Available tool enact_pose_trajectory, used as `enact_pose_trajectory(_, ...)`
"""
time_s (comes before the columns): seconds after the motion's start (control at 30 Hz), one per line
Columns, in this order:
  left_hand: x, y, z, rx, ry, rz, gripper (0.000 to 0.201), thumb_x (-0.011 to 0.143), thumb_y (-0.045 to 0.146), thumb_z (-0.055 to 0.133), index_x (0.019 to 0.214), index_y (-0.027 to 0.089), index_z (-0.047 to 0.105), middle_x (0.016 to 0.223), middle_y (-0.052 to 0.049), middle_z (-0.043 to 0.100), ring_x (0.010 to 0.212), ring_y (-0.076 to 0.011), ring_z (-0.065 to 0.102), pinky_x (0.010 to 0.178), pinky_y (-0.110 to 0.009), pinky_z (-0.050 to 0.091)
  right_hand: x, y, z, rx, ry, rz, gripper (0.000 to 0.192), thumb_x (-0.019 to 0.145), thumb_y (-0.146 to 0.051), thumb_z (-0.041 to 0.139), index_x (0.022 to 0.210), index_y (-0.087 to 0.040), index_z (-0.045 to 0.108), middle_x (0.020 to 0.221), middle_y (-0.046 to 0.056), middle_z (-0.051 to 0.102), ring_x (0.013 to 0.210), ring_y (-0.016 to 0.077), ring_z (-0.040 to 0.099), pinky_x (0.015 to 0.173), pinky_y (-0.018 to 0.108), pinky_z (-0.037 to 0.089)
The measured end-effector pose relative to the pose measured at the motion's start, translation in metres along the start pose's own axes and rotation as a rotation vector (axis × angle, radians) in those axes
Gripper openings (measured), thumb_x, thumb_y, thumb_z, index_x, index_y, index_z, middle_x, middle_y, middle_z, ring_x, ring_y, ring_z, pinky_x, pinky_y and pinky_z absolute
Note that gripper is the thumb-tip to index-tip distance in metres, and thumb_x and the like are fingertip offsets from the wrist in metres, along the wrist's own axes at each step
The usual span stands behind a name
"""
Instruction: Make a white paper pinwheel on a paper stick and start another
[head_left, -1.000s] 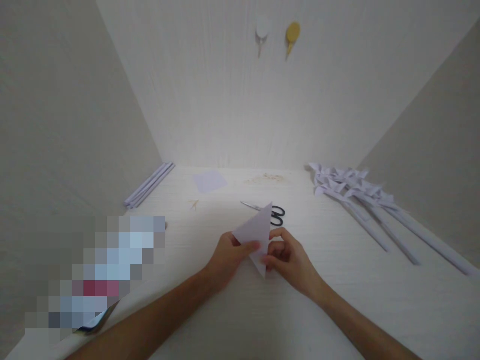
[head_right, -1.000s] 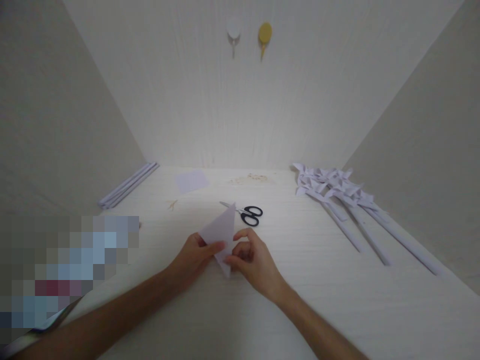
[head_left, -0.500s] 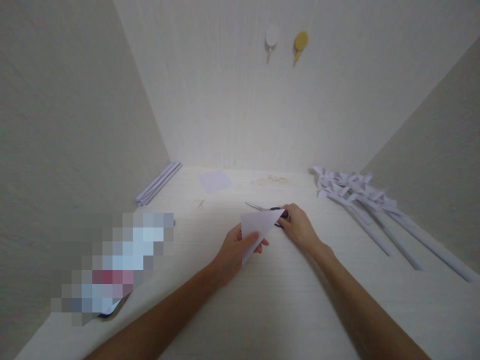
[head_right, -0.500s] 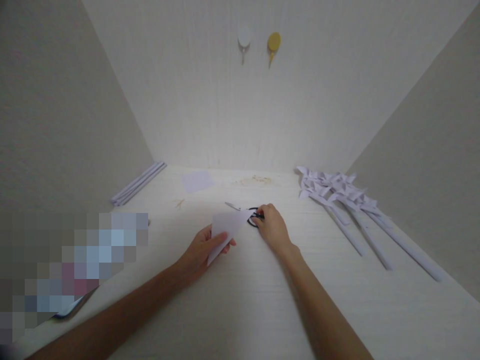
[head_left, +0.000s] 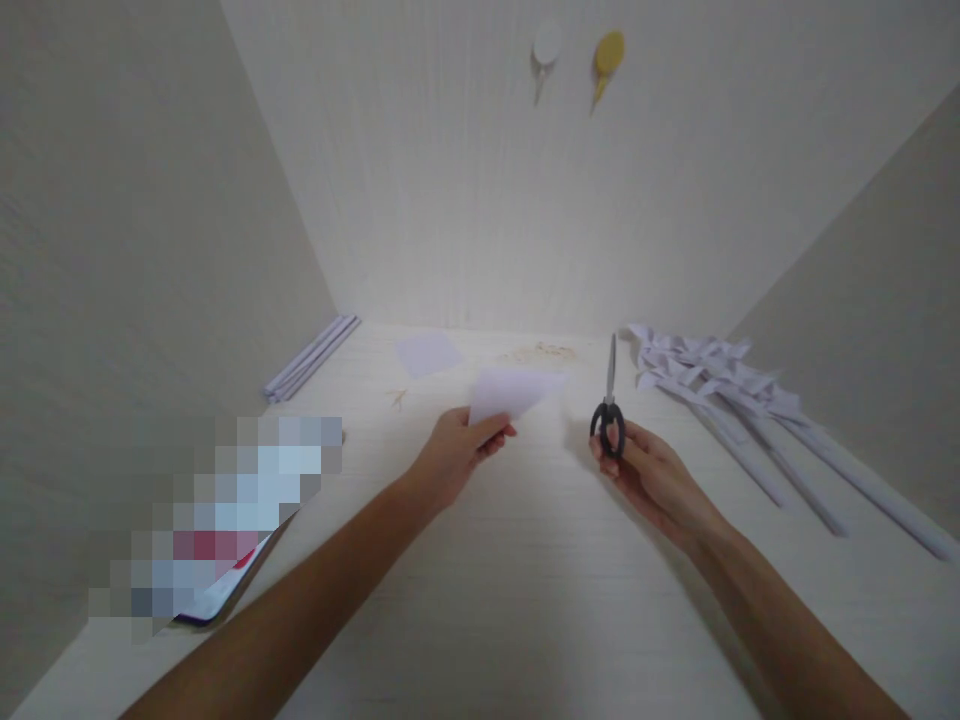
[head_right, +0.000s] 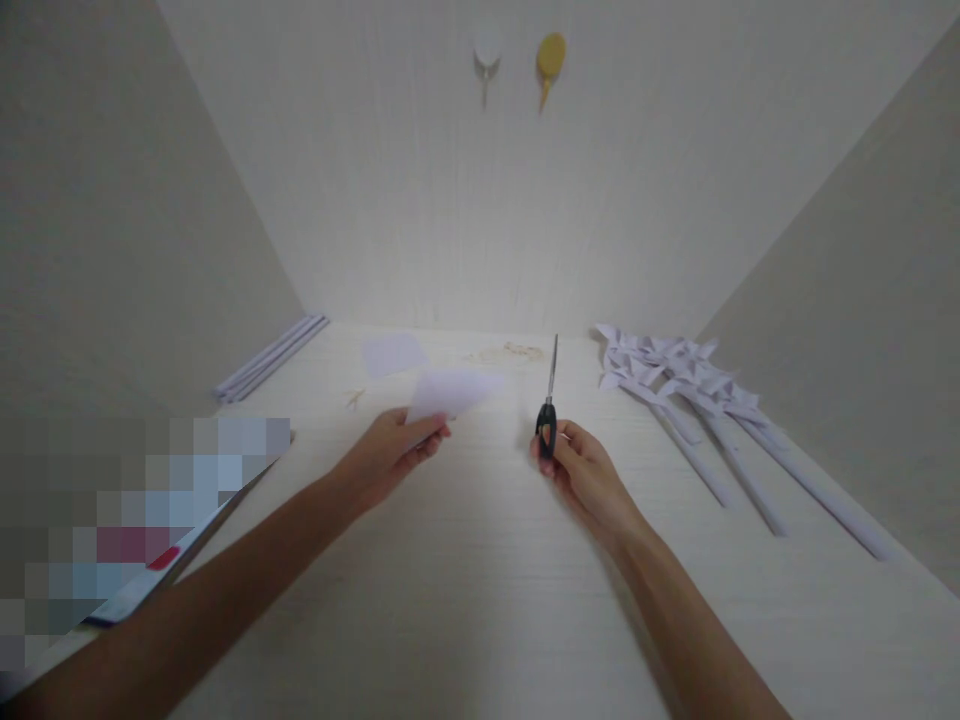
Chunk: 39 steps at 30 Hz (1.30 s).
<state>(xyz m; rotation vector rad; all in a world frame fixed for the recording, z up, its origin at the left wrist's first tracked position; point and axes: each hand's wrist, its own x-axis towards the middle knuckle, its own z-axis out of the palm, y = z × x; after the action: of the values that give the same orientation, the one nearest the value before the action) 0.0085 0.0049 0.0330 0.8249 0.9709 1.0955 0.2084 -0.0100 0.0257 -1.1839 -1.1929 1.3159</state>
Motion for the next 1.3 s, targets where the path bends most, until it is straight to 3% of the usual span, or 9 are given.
enact_pose_trajectory(0.13,0.000,0.016,0.013,0.068,-0.066,0.035,0.013,0.060,0.021,0.064,0.059,0.010,0.057,0.055,-0.001,0.057,0.049,-0.0049,0.046,0.053,-0.020,0.036,-0.021,-0.002,0.017,0.131,-0.099,0.034,0.030,0.068,-0.044,0.059,0.074,-0.016,0.050,0.056,-0.003,0.045,0.045,0.0064,0.036,0.043,0.021,0.028)
enact_pose_trajectory(0.23,-0.003,0.020,0.016,0.110,-0.075,0.088,0.014,0.062,0.024,0.063,0.060,0.011,0.057,0.056,-0.001,0.058,0.051,-0.0059,0.048,0.054,-0.020,0.037,-0.032,0.009,0.026,0.145,-0.212,0.023,0.032,0.076,-0.048,0.048,0.069,-0.017,0.049,0.055,-0.001,0.047,0.044,0.0071,0.036,0.042,0.022,0.026)
enact_pose_trajectory(0.33,-0.005,0.023,0.014,0.148,-0.057,0.110,0.014,0.063,0.024,0.062,0.066,0.011,0.060,0.062,-0.002,0.061,0.056,-0.0077,0.053,0.056,-0.021,0.039,-0.042,0.021,0.029,0.056,-0.285,-0.013,0.036,0.078,-0.051,0.042,0.069,-0.017,0.048,0.052,-0.002,0.046,0.040,0.0062,0.031,0.038,0.022,0.020)
enact_pose_trajectory(0.5,-0.007,0.028,0.010,0.105,-0.096,0.114,0.018,0.063,0.021,0.063,0.076,0.009,0.063,0.075,-0.007,0.066,0.070,-0.0143,0.061,0.070,-0.027,0.046,-0.051,0.021,0.035,-0.200,-0.361,-0.013,0.042,0.075,-0.056,0.043,0.058,-0.017,0.044,0.050,-0.001,0.043,0.045,0.0088,0.037,0.042,0.023,0.027)
enact_pose_trajectory(0.63,-0.011,0.029,0.010,0.056,-0.121,0.092,0.019,0.063,0.018,0.063,0.078,0.007,0.063,0.077,-0.008,0.067,0.071,-0.0157,0.062,0.075,-0.031,0.048,-0.054,0.017,0.041,-0.278,-0.347,0.006,0.046,0.072,-0.060,0.041,0.052,-0.019,0.041,0.046,-0.002,0.041,0.042,0.0089,0.037,0.039,0.022,0.028)
enact_pose_trajectory(1.3,-0.011,0.029,0.007,0.142,-0.134,0.116,0.018,0.061,0.018,0.065,0.074,0.006,0.065,0.069,-0.008,0.067,0.066,-0.0159,0.063,0.072,-0.029,0.051,-0.058,0.017,0.041,-0.374,-0.332,0.061,0.044,0.071,-0.057,0.043,0.050,-0.020,0.035,0.042,-0.004,0.036,0.039,0.0072,0.030,0.036,0.021,0.022)
